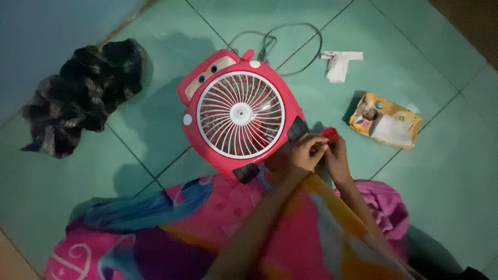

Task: The person uses a screwdriver to remove the central cap of a pink car-shaped fan, then replaces it with a red cap and secures it by hand. The fan remains on the floor throughout the task.

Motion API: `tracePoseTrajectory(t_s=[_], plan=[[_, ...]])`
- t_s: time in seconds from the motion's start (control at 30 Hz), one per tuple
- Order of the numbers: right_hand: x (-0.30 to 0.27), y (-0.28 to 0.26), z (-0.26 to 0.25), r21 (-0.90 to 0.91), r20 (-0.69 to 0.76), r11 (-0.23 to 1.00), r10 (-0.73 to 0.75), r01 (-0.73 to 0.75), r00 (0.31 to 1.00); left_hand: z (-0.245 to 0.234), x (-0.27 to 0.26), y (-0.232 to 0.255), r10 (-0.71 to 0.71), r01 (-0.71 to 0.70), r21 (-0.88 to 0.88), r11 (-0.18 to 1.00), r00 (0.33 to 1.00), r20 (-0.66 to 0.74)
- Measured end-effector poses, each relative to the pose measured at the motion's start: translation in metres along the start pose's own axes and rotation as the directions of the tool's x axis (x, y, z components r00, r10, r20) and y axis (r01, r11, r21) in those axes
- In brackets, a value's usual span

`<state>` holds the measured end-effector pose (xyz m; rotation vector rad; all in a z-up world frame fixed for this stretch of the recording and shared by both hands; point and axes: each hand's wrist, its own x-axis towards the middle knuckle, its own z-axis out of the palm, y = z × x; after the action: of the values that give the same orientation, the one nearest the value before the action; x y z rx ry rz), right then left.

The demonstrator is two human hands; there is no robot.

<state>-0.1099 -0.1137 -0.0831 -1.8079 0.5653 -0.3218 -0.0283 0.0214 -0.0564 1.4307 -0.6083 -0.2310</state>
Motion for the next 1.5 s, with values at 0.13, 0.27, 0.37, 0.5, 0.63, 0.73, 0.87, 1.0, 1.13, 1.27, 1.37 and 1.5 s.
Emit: tracePoseTrajectory(t_s=[0.13, 0.27, 0.37, 0.5, 0.63, 0.73, 0.87, 1.0, 1.13, 1.27, 1.37, 1.5], plan=[[0.005, -0.007, 0.001, 0.083, -0.085, 0.996, -0.007, 0.014, 0.996, 0.01, -0.001, -0.028, -0.065, 0.063, 0.113, 0.992, 0.998, 0.01], [0.001, -0.011, -0.006, -0.33, -0.192, 0.942, -0.132, 0.063, 0.972, 0.01, -0.011, -0.039, 0.099, -0.099, 0.257, 0.961, 0.995, 0.014], [-0.003, -0.019, -0.008, -0.499, -0.178, 0.861, -0.216, 0.101, 0.96, 0.015, -0.01, -0.035, -0.019, -0.012, 0.275, 0.961, 0.994, 0.111], [-0.013, -0.025, -0.006, -0.544, -0.136, 0.829, -0.239, 0.13, 0.961, 0.008, -0.008, -0.018, 0.027, -0.051, 0.282, 0.958, 0.996, 0.09], [-0.005, -0.024, -0.014, -0.493, -0.149, 0.862, -0.221, 0.122, 0.964, 0.003, -0.002, 0.002, 0.051, -0.067, 0.33, 0.942, 0.997, 0.057], [0.021, -0.021, -0.022, -0.493, -0.128, 0.853, -0.265, 0.171, 0.956, -0.002, -0.001, 0.021, 0.041, -0.087, 0.38, 0.921, 0.991, 0.126], [0.068, -0.026, -0.022, -0.508, -0.076, 0.82, -0.346, 0.262, 0.935, -0.007, 0.018, 0.054, 0.029, -0.109, 0.328, 0.938, 0.971, 0.239], [0.101, -0.044, -0.014, -0.495, 0.012, 0.816, -0.336, 0.298, 0.942, -0.031, 0.038, 0.1, 0.194, -0.268, 0.53, 0.804, 0.962, 0.192], [0.128, -0.059, 0.002, -0.532, 0.114, 0.766, -0.358, 0.361, 0.927, -0.056, 0.06, 0.128, 0.191, -0.245, 0.708, 0.662, 0.969, 0.157], [0.145, -0.056, 0.006, -0.554, 0.246, 0.738, -0.295, 0.384, 0.923, -0.079, 0.069, 0.123, -0.035, -0.239, 0.825, 0.513, 0.954, 0.298], [0.134, -0.053, -0.006, -0.602, 0.355, 0.689, -0.221, 0.403, 0.908, -0.084, 0.057, 0.112, -0.038, -0.339, 0.859, 0.384, 0.924, 0.381], [0.09, -0.059, -0.015, -0.602, 0.418, 0.607, -0.314, 0.518, 0.853, -0.09, 0.042, 0.094, 0.038, -0.364, 0.876, 0.316, 0.928, 0.372]])
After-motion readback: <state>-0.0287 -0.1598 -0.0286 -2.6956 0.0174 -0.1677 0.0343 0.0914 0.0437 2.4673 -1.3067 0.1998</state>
